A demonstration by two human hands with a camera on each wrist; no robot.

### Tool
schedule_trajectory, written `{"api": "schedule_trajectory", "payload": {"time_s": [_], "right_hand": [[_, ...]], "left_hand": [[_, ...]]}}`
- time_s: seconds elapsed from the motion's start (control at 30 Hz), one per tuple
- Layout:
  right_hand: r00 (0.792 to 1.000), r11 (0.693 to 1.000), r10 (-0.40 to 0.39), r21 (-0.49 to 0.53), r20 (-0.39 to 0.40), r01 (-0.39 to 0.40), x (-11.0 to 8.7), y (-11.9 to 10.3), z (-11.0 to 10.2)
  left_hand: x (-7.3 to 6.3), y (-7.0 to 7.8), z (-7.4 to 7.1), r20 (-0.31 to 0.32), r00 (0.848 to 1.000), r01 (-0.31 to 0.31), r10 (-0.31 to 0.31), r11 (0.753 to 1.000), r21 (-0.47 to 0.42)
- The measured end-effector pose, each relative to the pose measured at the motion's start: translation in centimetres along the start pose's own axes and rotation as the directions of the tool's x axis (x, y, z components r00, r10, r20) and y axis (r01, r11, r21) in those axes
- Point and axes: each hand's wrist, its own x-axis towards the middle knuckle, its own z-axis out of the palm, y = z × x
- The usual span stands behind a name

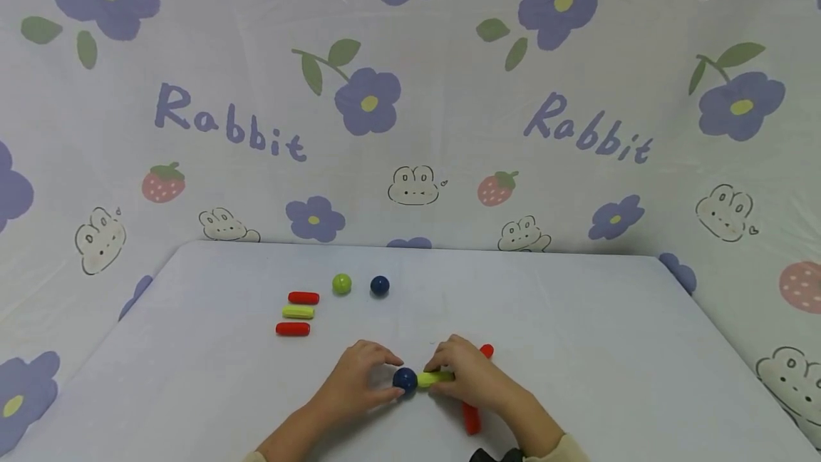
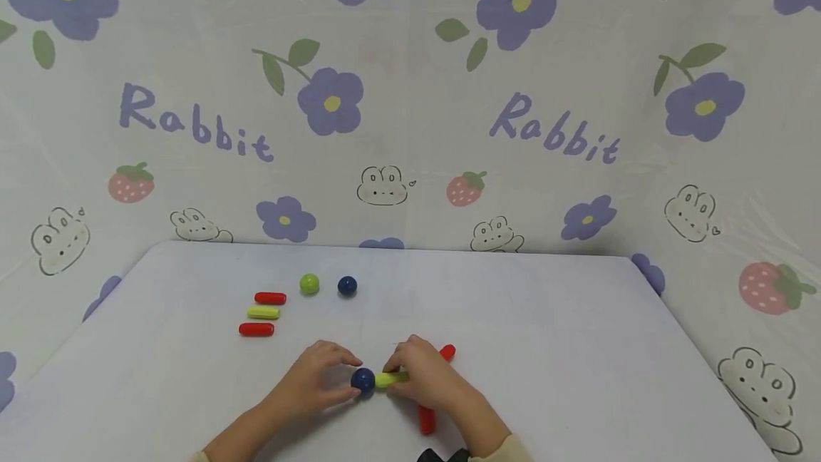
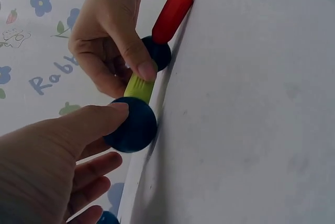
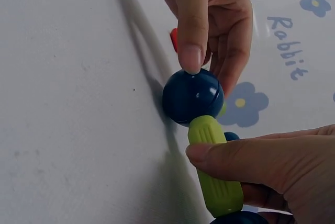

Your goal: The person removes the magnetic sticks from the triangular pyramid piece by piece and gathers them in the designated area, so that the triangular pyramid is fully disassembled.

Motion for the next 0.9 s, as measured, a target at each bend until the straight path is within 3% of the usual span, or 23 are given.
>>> {"api": "schedule_trajectory", "payload": {"time_s": [0.43,0.53,0.6,0.7,0.8,0.9], "right_hand": [[1.0,1.0,-0.002,0.008,0.016,0.002,0.0,0.0,0.3],[1.0,1.0,-0.029,0.005,0.012,0.029,-0.1,0.1,0.3],[0.999,0.999,-0.043,0.002,0.015,0.043,-0.1,0.0,0.3],[0.999,0.999,-0.05,-0.002,0.018,0.05,-0.2,0.0,0.3],[1.0,1.0,-0.027,-0.008,0.015,0.027,-0.2,0.0,0.2],[1.0,1.0,-0.004,-0.001,0.018,0.004,-0.2,0.0,0.1]], "left_hand": [[-0.3,0.1,0.2,0.029,0.999,-0.015,0.017,0.998,-0.056],[-0.2,-0.2,0.1,0.041,0.999,0.022,-0.019,0.996,-0.082],[-0.1,-0.7,0.0,0.017,0.997,0.075,-0.074,0.994,-0.077],[0.0,-1.6,-0.2,-0.067,0.987,0.145,-0.149,0.988,-0.054],[0.1,-2.2,-0.2,-0.139,0.977,0.154,-0.159,0.987,-0.043],[0.2,-2.4,-0.2,-0.163,0.975,0.145,-0.151,0.988,-0.047]]}}
